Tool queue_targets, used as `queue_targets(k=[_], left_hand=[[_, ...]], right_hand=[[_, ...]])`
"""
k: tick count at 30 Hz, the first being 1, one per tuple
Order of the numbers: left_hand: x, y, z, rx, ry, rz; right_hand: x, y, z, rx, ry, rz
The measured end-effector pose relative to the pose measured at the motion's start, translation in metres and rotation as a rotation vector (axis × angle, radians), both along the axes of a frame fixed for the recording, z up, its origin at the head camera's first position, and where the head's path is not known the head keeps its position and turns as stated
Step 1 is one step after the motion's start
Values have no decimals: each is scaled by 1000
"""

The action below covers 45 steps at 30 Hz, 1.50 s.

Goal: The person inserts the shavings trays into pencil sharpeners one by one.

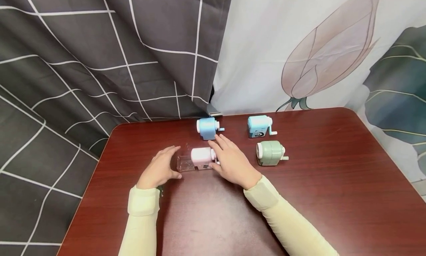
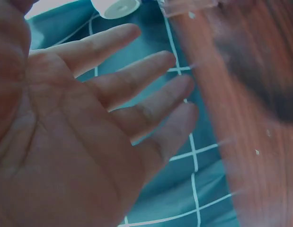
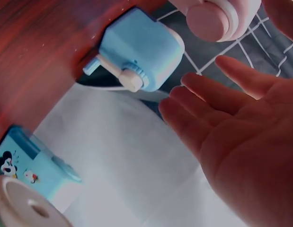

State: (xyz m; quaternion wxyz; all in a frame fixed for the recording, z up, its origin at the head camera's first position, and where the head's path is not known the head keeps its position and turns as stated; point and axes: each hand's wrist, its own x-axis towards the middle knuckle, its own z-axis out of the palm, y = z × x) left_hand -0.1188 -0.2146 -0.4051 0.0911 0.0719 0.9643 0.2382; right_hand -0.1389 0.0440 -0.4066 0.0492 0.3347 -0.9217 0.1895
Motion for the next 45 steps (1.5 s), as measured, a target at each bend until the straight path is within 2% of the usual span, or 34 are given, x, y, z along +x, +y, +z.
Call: queue_targets(k=[7,12,20,30,39,45], left_hand=[[-3,-3,-5,30,20,-21],[-6,-2,-8,34,40,-48],[-7,-3,-11,46,49,-48],[-9,1,-13,49,38,-53],[-10,1,-17,38,36,-51],[-11,1,-19,26,59,-57]], right_hand=[[0,-8,1,-79,36,38],[0,-10,1,-92,46,44],[-1,-12,-2,-119,90,72],[1,-14,-4,-120,15,35],[0,-16,-7,-122,19,27],[0,-16,-8,-126,29,25]])
